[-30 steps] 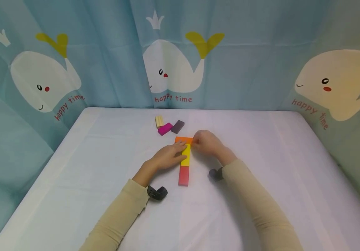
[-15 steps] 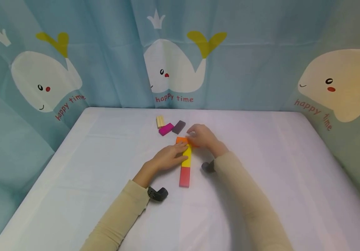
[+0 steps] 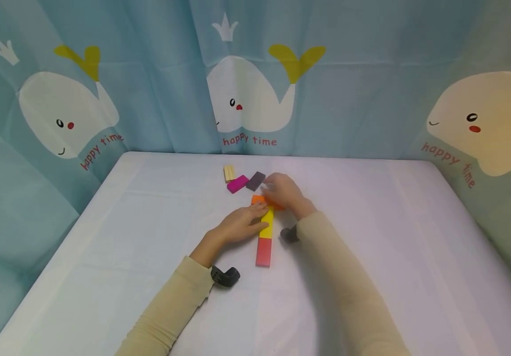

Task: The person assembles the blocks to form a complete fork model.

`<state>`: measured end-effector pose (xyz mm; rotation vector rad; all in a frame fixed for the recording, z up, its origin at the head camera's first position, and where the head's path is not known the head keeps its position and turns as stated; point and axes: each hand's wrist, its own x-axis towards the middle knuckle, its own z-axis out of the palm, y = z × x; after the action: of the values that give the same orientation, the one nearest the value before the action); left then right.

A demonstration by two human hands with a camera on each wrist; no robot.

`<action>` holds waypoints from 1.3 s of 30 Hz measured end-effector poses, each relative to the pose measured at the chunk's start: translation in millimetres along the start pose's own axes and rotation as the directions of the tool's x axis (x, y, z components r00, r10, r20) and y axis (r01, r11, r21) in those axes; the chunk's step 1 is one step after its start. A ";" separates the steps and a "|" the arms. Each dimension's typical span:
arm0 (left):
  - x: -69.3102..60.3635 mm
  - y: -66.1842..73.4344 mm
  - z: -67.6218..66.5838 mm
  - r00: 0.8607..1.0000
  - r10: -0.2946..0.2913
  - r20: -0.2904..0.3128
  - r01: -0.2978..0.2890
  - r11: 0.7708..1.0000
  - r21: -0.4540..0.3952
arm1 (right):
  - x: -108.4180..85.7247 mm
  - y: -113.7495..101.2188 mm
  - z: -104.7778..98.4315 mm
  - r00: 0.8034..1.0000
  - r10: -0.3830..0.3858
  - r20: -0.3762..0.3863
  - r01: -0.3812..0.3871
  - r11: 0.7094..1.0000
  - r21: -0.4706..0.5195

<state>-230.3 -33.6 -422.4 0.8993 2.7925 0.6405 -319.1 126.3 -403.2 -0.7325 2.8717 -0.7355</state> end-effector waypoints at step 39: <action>1.1 -0.7 -0.1 1.000 -0.003 0.014 0.003 1.000 0.007 | 23.6 -7.3 12.7 0.999 -0.035 0.011 0.035 0.998 -0.056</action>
<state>-231.6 -33.6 -422.7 0.8971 2.7852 0.6227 -334.3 104.1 -410.1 -0.7932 2.8881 -0.6547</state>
